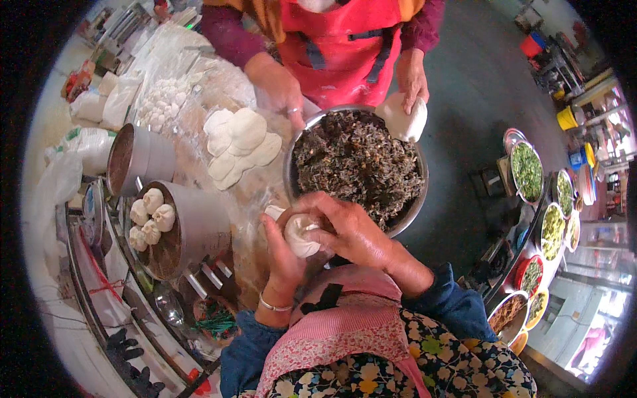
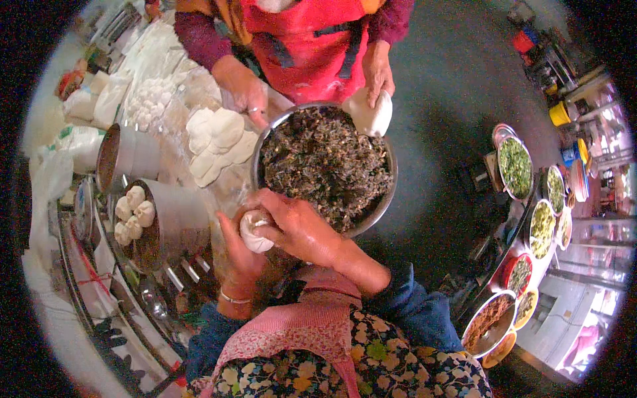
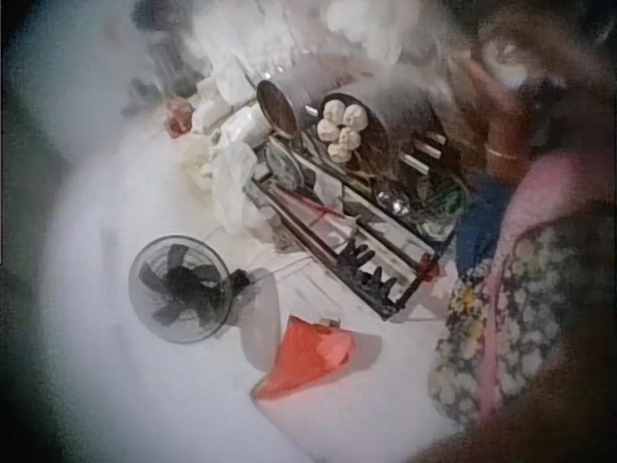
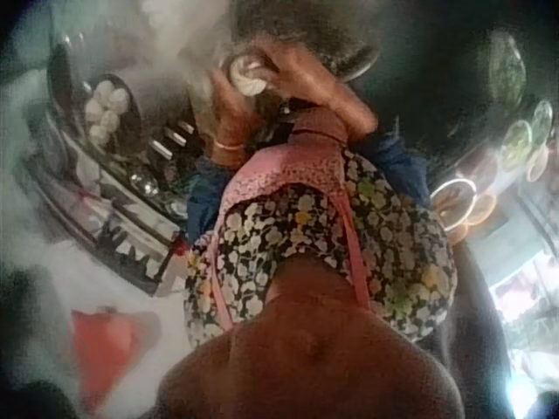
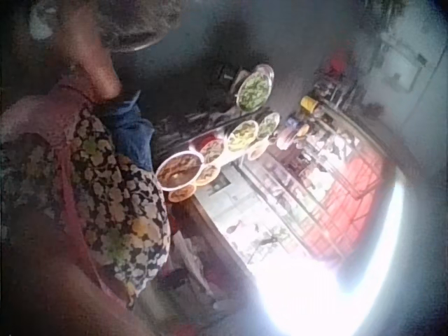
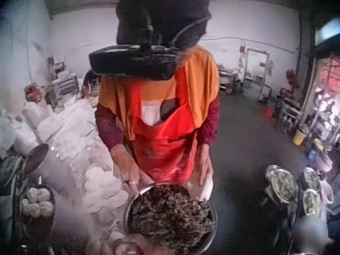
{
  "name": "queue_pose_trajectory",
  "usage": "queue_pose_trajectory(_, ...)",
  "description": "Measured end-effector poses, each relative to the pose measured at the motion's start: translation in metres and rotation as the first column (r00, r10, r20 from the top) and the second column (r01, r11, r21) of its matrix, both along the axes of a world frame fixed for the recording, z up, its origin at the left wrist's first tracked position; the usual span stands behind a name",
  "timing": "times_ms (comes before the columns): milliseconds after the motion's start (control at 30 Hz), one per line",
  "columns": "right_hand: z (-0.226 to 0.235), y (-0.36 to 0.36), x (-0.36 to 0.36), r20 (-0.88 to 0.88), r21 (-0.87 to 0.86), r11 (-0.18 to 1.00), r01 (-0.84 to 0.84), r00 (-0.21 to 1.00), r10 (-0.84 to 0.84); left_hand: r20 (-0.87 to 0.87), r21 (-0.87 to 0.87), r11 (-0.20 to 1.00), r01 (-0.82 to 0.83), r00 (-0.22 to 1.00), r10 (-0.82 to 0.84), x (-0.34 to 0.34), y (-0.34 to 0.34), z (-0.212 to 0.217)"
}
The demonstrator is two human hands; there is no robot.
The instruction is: The person fills circular dough wrappers with vegetable and meat mixtures, pleats the edges to seal them, and places the finished dumplings into a bamboo steamer. The person switches between different fillings and continues the assembly process alongside another worker.
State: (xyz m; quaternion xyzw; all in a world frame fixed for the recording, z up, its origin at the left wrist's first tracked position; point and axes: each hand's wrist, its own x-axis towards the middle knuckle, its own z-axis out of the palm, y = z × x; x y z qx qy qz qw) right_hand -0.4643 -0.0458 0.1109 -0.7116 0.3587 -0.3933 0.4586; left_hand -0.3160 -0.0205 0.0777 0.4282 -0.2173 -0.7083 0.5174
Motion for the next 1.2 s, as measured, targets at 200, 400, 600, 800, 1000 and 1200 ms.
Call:
queue_pose_trajectory(200,-0.004,0.002,0.025,0.074,0.094,0.993,0.07,0.994,-0.077,-0.13,0.005,0.997,-0.083,0.988,0.083,0.022,-0.002,0.014)
queue_pose_trajectory(400,0.008,-0.002,0.065,0.024,0.098,0.994,-0.037,0.999,0.035,0.001,-0.124,0.944,-0.306,0.951,0.308,0.043,0.01,0.007)
queue_pose_trajectory(600,0.001,-0.001,0.126,-0.096,-0.174,0.973,-0.153,0.986,0.138,0.032,-0.091,0.98,-0.176,0.983,0.179,0.117,0.021,-0.005)
queue_pose_trajectory(800,0.018,0.002,0.21,-0.054,-0.152,0.925,-0.347,0.938,0.343,0.016,0.007,0.965,-0.261,0.965,0.26,0.192,0.044,0.018)
queue_pose_trajectory(1000,0.003,0.008,0.312,-0.052,-0.188,0.878,-0.44,0.897,0.439,0.041,-0.009,0.892,-0.452,0.891,0.452,0.282,0.07,0.004)
queue_pose_trajectory(1200,-0.01,-0.015,0.417,0.048,-0.238,0.869,-0.435,0.888,0.458,0.209,-0.311,0.745,-0.59,0.722,0.66,0.378,0.073,0.002)
